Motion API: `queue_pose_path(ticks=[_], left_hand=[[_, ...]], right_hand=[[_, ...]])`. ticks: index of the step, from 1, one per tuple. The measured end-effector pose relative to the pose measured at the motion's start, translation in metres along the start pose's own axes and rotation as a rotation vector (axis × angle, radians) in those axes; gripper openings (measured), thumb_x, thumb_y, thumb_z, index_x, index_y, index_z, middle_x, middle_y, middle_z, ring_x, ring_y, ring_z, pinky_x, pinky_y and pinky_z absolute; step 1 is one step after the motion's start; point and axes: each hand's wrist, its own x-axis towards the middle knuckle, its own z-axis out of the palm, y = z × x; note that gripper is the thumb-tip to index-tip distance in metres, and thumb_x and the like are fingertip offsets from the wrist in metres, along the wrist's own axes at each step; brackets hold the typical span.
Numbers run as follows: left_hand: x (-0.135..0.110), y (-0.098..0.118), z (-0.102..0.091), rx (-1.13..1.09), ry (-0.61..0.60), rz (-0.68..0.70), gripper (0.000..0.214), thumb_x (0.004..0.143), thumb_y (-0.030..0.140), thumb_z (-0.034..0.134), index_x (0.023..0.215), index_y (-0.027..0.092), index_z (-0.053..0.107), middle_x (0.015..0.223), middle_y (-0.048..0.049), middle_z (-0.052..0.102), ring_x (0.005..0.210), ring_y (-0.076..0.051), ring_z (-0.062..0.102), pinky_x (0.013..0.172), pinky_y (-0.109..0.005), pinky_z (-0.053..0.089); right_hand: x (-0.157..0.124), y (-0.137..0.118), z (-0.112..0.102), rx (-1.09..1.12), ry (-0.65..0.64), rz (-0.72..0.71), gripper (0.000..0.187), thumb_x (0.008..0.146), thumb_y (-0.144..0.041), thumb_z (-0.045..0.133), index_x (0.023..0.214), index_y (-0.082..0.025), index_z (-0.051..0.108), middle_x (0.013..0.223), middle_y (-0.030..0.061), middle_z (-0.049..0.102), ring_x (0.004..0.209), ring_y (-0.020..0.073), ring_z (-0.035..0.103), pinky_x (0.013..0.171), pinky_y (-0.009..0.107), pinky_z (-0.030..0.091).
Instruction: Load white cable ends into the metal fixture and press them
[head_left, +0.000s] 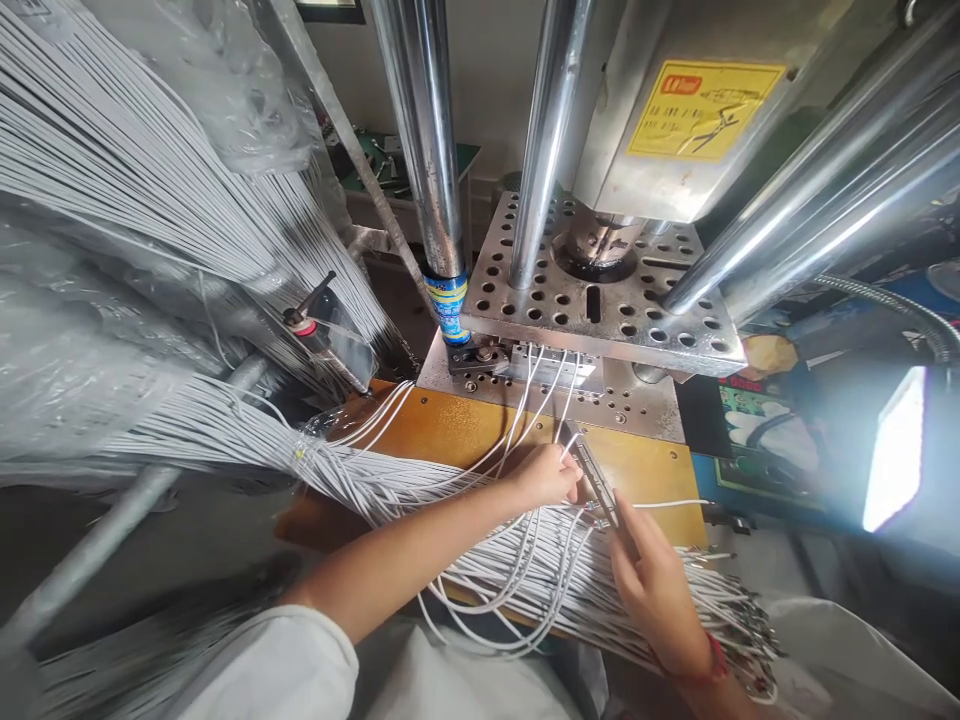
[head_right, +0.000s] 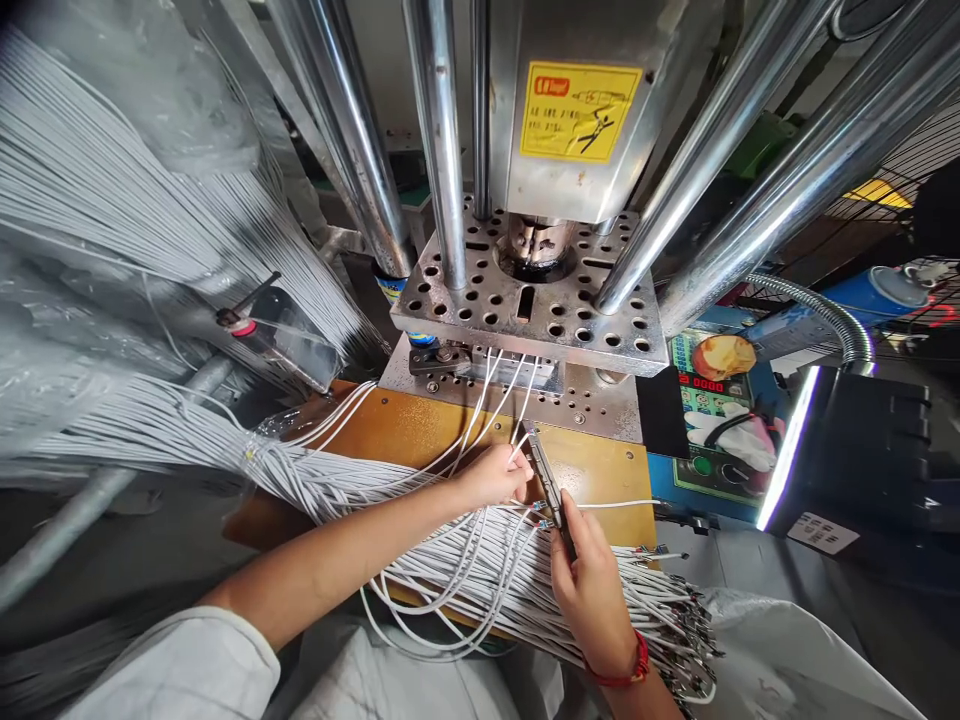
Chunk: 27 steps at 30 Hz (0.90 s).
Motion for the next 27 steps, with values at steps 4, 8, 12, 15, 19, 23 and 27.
queue_pose_path(ticks=[4, 8, 12, 15, 19, 23, 27], left_hand=[[-0.015, 0.007, -0.014, 0.285, 0.217, 0.2, 0.024, 0.082, 0.034, 0.044, 0.098, 0.018, 0.051, 0.074, -0.0059, 0.058, 0.069, -0.015, 0.054, 0.058, -0.022, 0.034], [-0.024, 0.014, -0.022, 0.355, 0.29, 0.279, 0.034, 0.085, 0.038, 0.035, 0.113, 0.019, 0.043, 0.08, -0.0059, 0.057, 0.071, -0.014, 0.053, 0.06, -0.022, 0.034], [-0.018, 0.017, -0.018, 0.055, 0.249, 0.275, 0.024, 0.086, 0.026, 0.033, 0.091, 0.017, 0.054, 0.072, -0.0019, 0.054, 0.065, -0.01, 0.05, 0.058, -0.019, 0.035], [-0.012, 0.021, -0.016, -0.326, 0.072, 0.077, 0.02, 0.084, 0.02, 0.035, 0.084, 0.012, 0.053, 0.058, 0.0033, 0.045, 0.046, -0.004, 0.04, 0.046, -0.016, 0.03], [-0.01, 0.028, -0.02, -0.526, 0.016, -0.058, 0.024, 0.085, 0.023, 0.034, 0.079, 0.01, 0.053, 0.047, 0.0083, 0.033, 0.035, -0.001, 0.023, 0.041, -0.015, 0.023], [-0.006, 0.024, -0.024, -0.509, -0.046, -0.127, 0.019, 0.082, 0.021, 0.039, 0.075, 0.01, 0.054, 0.05, 0.0053, 0.045, 0.034, -0.001, 0.03, 0.038, -0.016, 0.02], [-0.002, 0.015, -0.02, -0.467, -0.071, -0.23, 0.01, 0.077, 0.015, 0.046, 0.073, 0.009, 0.054, 0.053, 0.0044, 0.05, 0.03, 0.001, 0.022, 0.035, -0.017, 0.012]], right_hand=[[0.002, 0.004, -0.007, 0.031, 0.003, 0.076, 0.04, 0.084, -0.029, 0.039, 0.12, -0.015, 0.044, 0.103, 0.0087, 0.056, 0.094, 0.0178, 0.053, 0.079, 0.029, 0.045], [0.004, 0.006, -0.01, 0.051, 0.011, 0.105, 0.039, 0.082, -0.032, 0.04, 0.117, -0.015, 0.048, 0.105, 0.0082, 0.057, 0.096, 0.0183, 0.053, 0.081, 0.03, 0.045], [0.003, 0.01, -0.007, 0.08, 0.026, 0.111, 0.04, 0.082, -0.033, 0.041, 0.118, -0.017, 0.048, 0.106, 0.0084, 0.057, 0.098, 0.0192, 0.054, 0.081, 0.031, 0.046], [0.004, 0.011, -0.007, 0.085, 0.011, 0.113, 0.04, 0.082, -0.032, 0.041, 0.118, -0.017, 0.047, 0.11, 0.0086, 0.056, 0.101, 0.0196, 0.052, 0.084, 0.032, 0.045], [0.004, 0.011, -0.008, 0.097, 0.012, 0.11, 0.04, 0.082, -0.032, 0.04, 0.119, -0.017, 0.047, 0.112, 0.0082, 0.055, 0.103, 0.0194, 0.052, 0.085, 0.032, 0.045], [0.004, 0.012, -0.007, 0.098, 0.017, 0.109, 0.041, 0.082, -0.033, 0.041, 0.12, -0.017, 0.047, 0.111, 0.0081, 0.055, 0.101, 0.0193, 0.052, 0.084, 0.031, 0.045], [0.003, 0.015, -0.006, 0.107, 0.015, 0.12, 0.042, 0.082, -0.033, 0.04, 0.12, -0.014, 0.046, 0.113, 0.0091, 0.054, 0.104, 0.0186, 0.051, 0.086, 0.03, 0.045]])
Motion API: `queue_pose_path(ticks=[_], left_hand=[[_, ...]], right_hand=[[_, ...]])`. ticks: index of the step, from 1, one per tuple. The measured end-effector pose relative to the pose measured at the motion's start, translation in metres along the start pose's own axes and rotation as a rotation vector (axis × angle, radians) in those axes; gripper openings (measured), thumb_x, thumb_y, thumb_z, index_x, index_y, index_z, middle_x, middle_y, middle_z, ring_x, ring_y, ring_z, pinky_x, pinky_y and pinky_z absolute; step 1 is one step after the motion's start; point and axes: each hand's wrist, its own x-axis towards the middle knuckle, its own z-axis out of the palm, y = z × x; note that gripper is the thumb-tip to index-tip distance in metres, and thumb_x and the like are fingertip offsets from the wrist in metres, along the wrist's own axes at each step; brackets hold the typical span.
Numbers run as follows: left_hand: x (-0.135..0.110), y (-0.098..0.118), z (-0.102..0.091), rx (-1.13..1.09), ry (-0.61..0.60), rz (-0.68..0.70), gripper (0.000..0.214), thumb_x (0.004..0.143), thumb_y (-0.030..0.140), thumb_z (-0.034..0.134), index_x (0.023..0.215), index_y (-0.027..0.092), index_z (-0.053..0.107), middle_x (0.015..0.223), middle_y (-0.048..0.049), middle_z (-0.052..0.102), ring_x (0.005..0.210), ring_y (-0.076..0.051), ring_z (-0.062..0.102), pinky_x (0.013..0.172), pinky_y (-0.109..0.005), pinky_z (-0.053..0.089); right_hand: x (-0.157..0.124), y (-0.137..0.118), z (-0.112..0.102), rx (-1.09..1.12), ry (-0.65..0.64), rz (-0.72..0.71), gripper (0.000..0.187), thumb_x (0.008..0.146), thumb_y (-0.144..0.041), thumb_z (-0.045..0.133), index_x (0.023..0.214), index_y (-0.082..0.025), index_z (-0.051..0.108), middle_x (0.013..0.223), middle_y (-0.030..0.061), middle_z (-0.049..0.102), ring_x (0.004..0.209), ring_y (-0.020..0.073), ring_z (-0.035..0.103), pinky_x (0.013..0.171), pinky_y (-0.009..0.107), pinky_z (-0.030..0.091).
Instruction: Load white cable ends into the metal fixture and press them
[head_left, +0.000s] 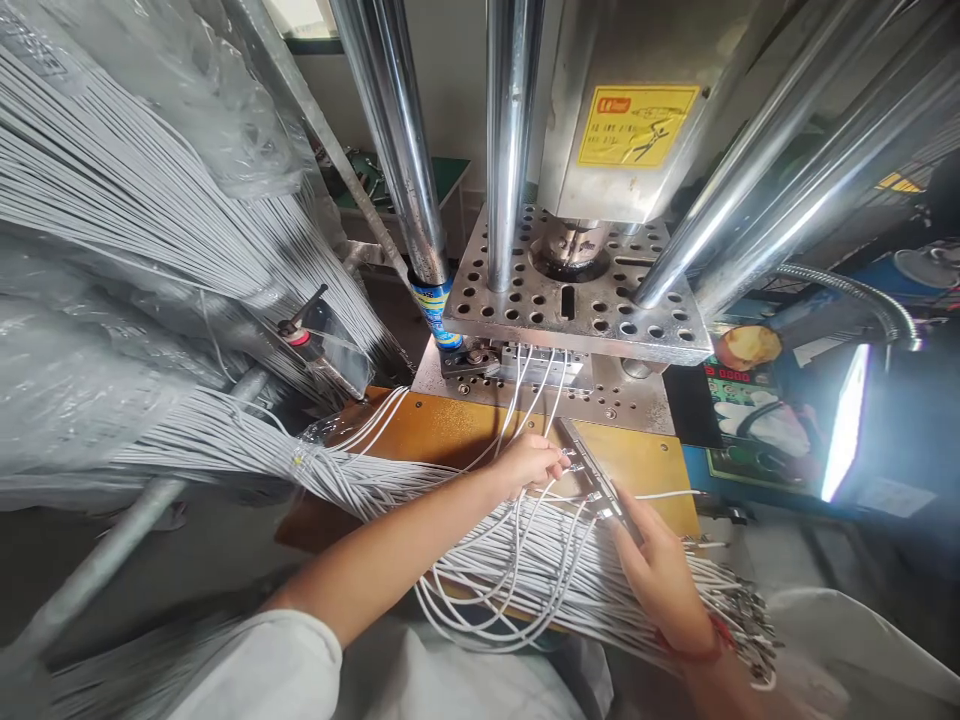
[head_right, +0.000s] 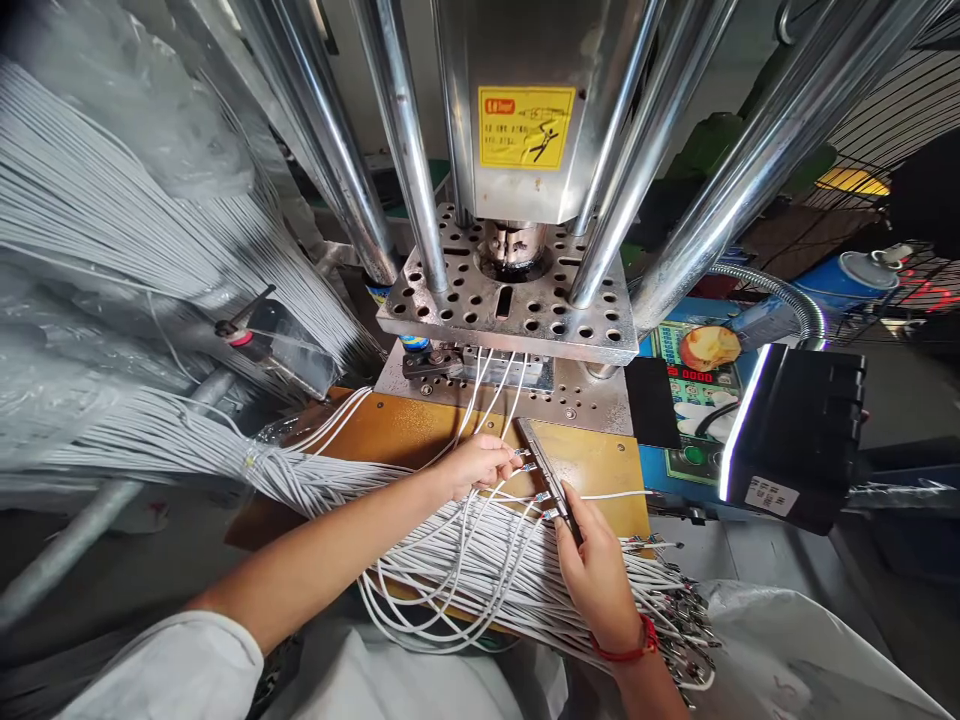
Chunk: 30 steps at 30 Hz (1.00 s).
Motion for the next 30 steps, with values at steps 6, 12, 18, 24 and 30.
queue_pose_path(ticks=[6, 12, 18, 24, 30], left_hand=[[0.004, -0.008, 0.008, 0.005, 0.065, -0.043, 0.01, 0.076, 0.015, 0.045, 0.077, 0.011, 0.053, 0.046, 0.0075, 0.042, 0.028, 0.0, 0.021, 0.034, -0.017, 0.01], [0.005, -0.008, 0.009, 0.015, 0.103, -0.022, 0.009, 0.074, 0.015, 0.048, 0.077, 0.011, 0.055, 0.044, 0.0084, 0.039, 0.028, 0.0, 0.021, 0.034, -0.017, 0.01], [0.003, -0.006, 0.012, 0.055, 0.161, -0.007, 0.012, 0.074, 0.015, 0.048, 0.075, 0.01, 0.058, 0.04, 0.0083, 0.036, 0.03, -0.001, 0.022, 0.035, -0.017, 0.014], [0.001, -0.003, 0.012, 0.053, 0.17, -0.001, 0.013, 0.072, 0.01, 0.047, 0.073, 0.009, 0.059, 0.039, 0.0072, 0.038, 0.031, -0.001, 0.025, 0.036, -0.016, 0.017], [0.005, -0.008, 0.013, 0.047, 0.186, 0.044, 0.011, 0.071, 0.014, 0.049, 0.07, 0.009, 0.06, 0.038, 0.0075, 0.037, 0.032, -0.002, 0.025, 0.037, -0.017, 0.018]], right_hand=[[-0.001, 0.002, 0.0, 0.031, -0.018, 0.036, 0.044, 0.082, -0.034, 0.04, 0.121, -0.014, 0.045, 0.115, 0.0089, 0.053, 0.107, 0.0193, 0.049, 0.09, 0.032, 0.042], [0.001, -0.001, 0.0, 0.079, -0.034, 0.055, 0.042, 0.083, -0.034, 0.04, 0.12, -0.016, 0.047, 0.118, 0.0079, 0.052, 0.11, 0.0198, 0.048, 0.093, 0.035, 0.04], [-0.001, 0.0, 0.001, 0.081, -0.017, 0.065, 0.043, 0.082, -0.034, 0.041, 0.12, -0.015, 0.047, 0.118, 0.0087, 0.052, 0.11, 0.0206, 0.048, 0.093, 0.034, 0.041], [0.0, -0.002, 0.001, 0.047, 0.002, 0.072, 0.045, 0.081, -0.037, 0.041, 0.118, -0.013, 0.049, 0.115, 0.0098, 0.054, 0.106, 0.0219, 0.051, 0.087, 0.034, 0.046], [-0.001, -0.003, 0.002, 0.034, -0.004, 0.014, 0.043, 0.082, -0.035, 0.041, 0.118, -0.012, 0.049, 0.114, 0.0116, 0.055, 0.105, 0.022, 0.051, 0.089, 0.035, 0.044]])
